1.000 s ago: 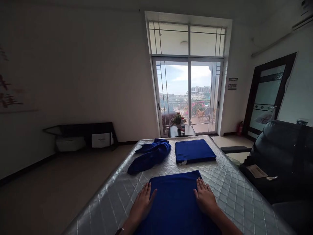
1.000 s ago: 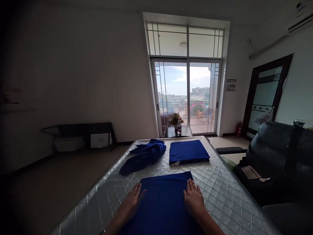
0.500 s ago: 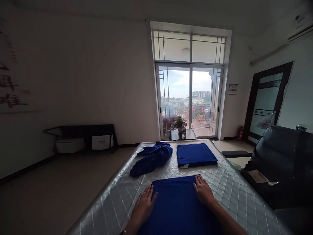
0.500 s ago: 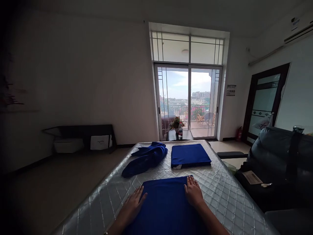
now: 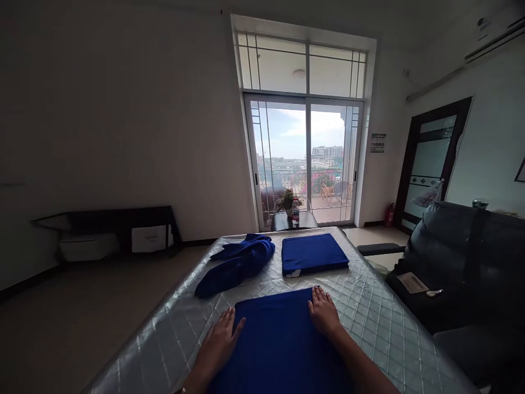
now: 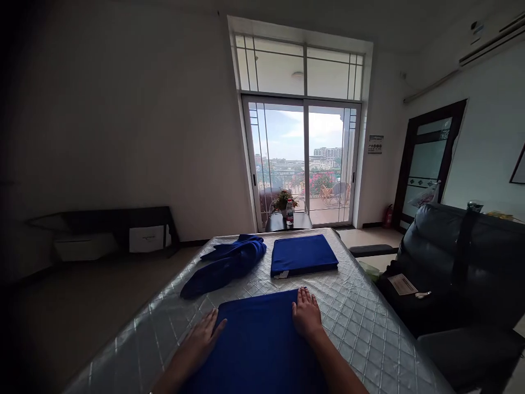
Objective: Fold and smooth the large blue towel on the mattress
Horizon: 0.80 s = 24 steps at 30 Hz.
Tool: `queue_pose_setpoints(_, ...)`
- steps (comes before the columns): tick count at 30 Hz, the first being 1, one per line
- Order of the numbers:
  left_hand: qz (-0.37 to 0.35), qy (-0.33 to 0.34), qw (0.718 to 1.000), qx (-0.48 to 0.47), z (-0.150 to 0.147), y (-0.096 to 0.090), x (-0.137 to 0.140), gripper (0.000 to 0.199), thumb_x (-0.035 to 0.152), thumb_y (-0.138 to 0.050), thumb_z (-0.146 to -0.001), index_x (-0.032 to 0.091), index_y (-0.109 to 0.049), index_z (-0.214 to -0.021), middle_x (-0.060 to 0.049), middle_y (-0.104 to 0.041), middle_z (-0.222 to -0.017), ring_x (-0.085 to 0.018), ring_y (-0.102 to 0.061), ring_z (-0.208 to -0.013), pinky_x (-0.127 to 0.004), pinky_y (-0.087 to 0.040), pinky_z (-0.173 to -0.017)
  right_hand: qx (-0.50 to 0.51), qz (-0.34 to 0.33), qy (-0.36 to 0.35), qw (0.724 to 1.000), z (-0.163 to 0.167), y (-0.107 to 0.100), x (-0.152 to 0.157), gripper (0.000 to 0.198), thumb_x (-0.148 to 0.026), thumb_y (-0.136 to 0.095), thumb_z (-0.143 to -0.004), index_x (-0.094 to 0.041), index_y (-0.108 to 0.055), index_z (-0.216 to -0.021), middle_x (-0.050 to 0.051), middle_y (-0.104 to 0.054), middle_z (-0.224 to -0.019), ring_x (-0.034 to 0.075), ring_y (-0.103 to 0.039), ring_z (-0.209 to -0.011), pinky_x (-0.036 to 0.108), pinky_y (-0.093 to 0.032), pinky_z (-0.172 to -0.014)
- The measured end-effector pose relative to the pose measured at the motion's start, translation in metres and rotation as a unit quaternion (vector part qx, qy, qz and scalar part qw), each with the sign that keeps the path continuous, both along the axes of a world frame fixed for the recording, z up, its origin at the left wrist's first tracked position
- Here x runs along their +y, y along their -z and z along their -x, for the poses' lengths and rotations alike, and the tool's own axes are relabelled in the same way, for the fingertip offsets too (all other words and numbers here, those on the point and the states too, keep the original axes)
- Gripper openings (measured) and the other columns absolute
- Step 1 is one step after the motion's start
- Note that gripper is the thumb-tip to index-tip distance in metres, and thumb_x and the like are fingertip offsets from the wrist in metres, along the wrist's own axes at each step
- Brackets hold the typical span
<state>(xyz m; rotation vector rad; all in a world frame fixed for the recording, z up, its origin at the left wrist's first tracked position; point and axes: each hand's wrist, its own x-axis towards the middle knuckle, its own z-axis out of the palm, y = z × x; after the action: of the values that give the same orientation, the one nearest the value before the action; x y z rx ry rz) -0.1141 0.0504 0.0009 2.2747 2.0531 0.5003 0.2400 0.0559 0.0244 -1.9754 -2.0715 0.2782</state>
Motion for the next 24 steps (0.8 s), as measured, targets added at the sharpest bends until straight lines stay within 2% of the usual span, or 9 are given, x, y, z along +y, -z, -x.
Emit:
queue_pose_setpoints(3,-0.017,0.038,0.999,0.019,-0.034,-0.012,0.003,0.072,0.058,-0.030,-0.100,0.009,-0.045,-0.152,-0.016,-0.042,-0.160,-0.031,-0.035,-0.151,-0.051,-0.032,-0.123,0.010,0.000,0.001,1.000,0.000,0.001,0.000,0.066,-0.038,-0.019,-0.102,-0.008,-0.023,-0.161,0.010,-0.019,-0.169,0.020,-0.012,-0.157,0.039,-0.007,-0.126)
queue_pose_setpoints(8,-0.014,0.198,0.980,0.019,-0.145,-0.032,0.006,0.067,0.057,-0.028,-0.103,0.015,-0.045,-0.152,-0.015,-0.045,-0.158,-0.030,-0.038,-0.150,-0.053,-0.032,-0.124,0.013,-0.006,-0.004,1.000,-0.001,0.000,-0.001,0.066,-0.037,-0.021,-0.102,-0.008,-0.023,-0.161,0.012,-0.020,-0.169,0.022,-0.013,-0.157,0.042,-0.011,-0.126)
queue_pose_setpoints(11,-0.016,0.259,0.966,0.002,-0.207,-0.033,0.013,0.063,0.052,-0.025,-0.106,0.017,-0.040,-0.155,-0.016,-0.043,-0.160,-0.029,-0.034,-0.152,-0.055,-0.032,-0.123,-0.001,-0.008,-0.023,1.000,-0.004,0.001,-0.002,0.065,-0.032,-0.026,-0.101,-0.009,-0.024,-0.161,0.013,-0.018,-0.169,0.023,-0.013,-0.157,0.043,-0.012,-0.126)
queue_pose_setpoints(14,-0.014,0.267,0.964,0.004,-0.237,-0.024,0.021,0.059,0.045,-0.023,-0.107,0.018,-0.036,-0.157,-0.017,-0.041,-0.161,-0.029,-0.032,-0.153,-0.056,-0.032,-0.123,-0.008,-0.009,-0.040,0.999,-0.006,0.003,-0.003,0.066,-0.029,-0.030,-0.099,-0.013,-0.023,-0.162,0.011,-0.015,-0.169,0.023,-0.013,-0.157,0.043,-0.012,-0.126)
queue_pose_setpoints(16,-0.011,0.253,0.967,0.013,-0.236,-0.015,0.026,0.058,0.045,-0.022,-0.107,0.019,-0.036,-0.157,-0.015,-0.041,-0.162,-0.029,-0.033,-0.152,-0.056,-0.032,-0.123,-0.006,-0.010,-0.038,0.999,-0.006,0.004,-0.002,0.065,-0.027,-0.028,-0.099,-0.011,-0.023,-0.162,0.011,-0.016,-0.169,0.022,-0.013,-0.157,0.043,-0.012,-0.126)
queue_pose_setpoints(18,-0.017,0.235,0.972,0.023,-0.219,-0.007,0.029,0.059,0.047,-0.023,-0.107,0.019,-0.038,-0.157,-0.014,-0.042,-0.162,-0.029,-0.034,-0.152,-0.056,-0.031,-0.124,0.001,-0.011,-0.028,1.000,-0.005,0.003,-0.002,0.064,-0.026,-0.024,-0.099,-0.009,-0.025,-0.161,0.011,-0.019,-0.168,0.021,-0.014,-0.157,0.042,-0.012,-0.126)
queue_pose_setpoints(21,-0.033,0.198,0.979,0.035,-0.174,0.001,0.034,0.056,0.045,-0.027,-0.105,0.023,-0.043,-0.154,-0.012,-0.045,-0.160,-0.030,-0.035,-0.151,-0.056,-0.031,-0.123,0.014,-0.010,-0.004,1.000,-0.002,0.000,-0.001,0.064,-0.032,-0.022,-0.101,-0.009,-0.026,-0.161,0.011,-0.021,-0.168,0.021,-0.016,-0.156,0.042,-0.012,-0.126)
queue_pose_setpoints(24,-0.039,0.145,0.988,0.040,-0.116,0.003,0.039,0.053,0.042,-0.032,-0.103,0.026,-0.050,-0.150,-0.011,-0.051,-0.157,-0.031,-0.039,-0.149,-0.057,-0.033,-0.121,0.019,-0.012,0.006,1.000,0.001,-0.001,-0.002,0.065,-0.034,-0.022,-0.102,-0.008,-0.025,-0.161,0.011,-0.020,-0.168,0.021,-0.015,-0.156,0.042,-0.011,-0.127)
